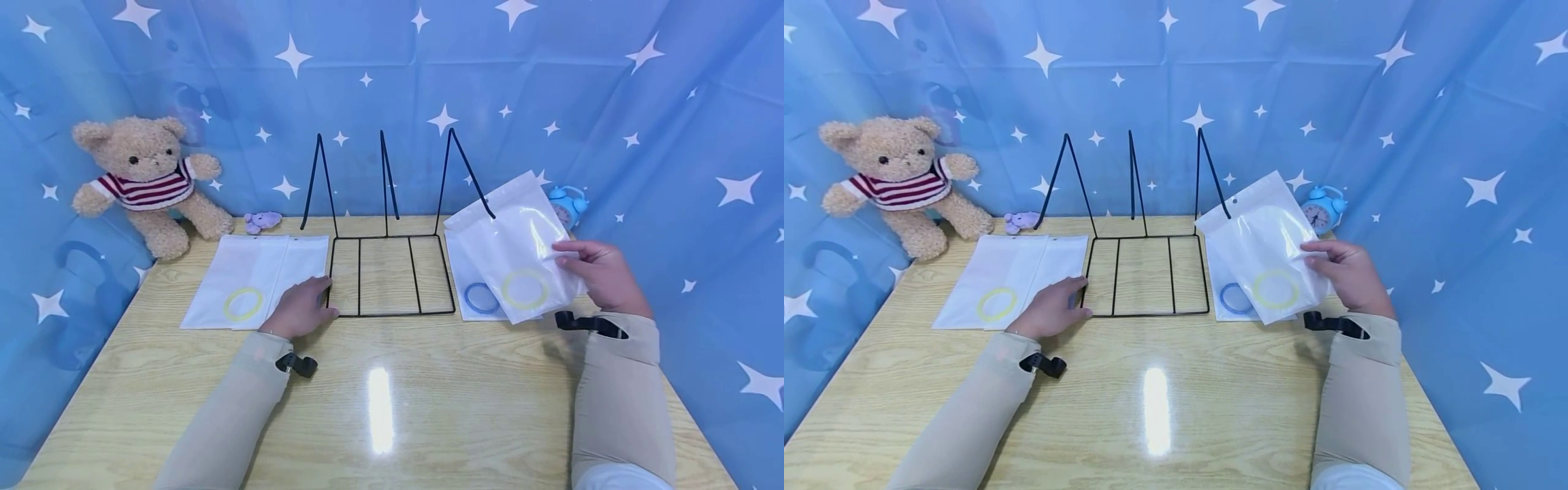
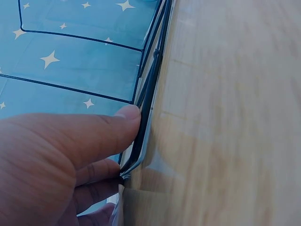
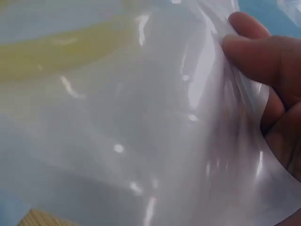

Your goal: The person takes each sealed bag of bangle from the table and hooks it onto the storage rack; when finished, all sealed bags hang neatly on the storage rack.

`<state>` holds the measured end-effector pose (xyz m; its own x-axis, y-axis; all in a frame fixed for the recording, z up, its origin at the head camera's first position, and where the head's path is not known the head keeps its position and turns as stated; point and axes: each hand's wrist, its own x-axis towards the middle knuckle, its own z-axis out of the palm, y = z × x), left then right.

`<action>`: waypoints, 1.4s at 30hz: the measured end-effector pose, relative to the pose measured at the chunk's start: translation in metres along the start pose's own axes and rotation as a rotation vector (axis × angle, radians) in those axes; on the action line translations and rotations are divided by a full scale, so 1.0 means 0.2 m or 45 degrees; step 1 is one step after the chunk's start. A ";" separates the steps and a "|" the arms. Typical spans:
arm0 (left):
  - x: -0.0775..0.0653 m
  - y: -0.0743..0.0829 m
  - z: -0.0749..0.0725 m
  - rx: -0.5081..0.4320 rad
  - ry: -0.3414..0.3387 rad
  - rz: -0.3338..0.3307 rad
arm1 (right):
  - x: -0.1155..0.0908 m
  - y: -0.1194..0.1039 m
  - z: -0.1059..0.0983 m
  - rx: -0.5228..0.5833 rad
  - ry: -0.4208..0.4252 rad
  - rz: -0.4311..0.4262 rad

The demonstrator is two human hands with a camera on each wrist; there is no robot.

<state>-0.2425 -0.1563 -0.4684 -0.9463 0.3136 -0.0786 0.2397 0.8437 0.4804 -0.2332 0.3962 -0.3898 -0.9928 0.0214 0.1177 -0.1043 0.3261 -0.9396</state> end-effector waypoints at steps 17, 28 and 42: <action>0.01 -0.01 0.00 0.004 0.006 0.007 | -0.04 -0.04 -0.01 0.656 -0.370 -0.180; 0.00 -0.01 0.00 -0.009 0.005 0.008 | -0.07 -0.11 0.02 0.631 -0.393 -0.276; 0.00 -0.01 0.01 -0.010 0.009 0.011 | -0.06 -0.14 0.04 0.619 -0.396 -0.284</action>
<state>-0.2433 -0.1568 -0.4706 -0.9456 0.3182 -0.0683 0.2464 0.8373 0.4881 -0.2185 0.3787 -0.3680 -0.9071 -0.2980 0.2973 -0.2531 -0.1782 -0.9509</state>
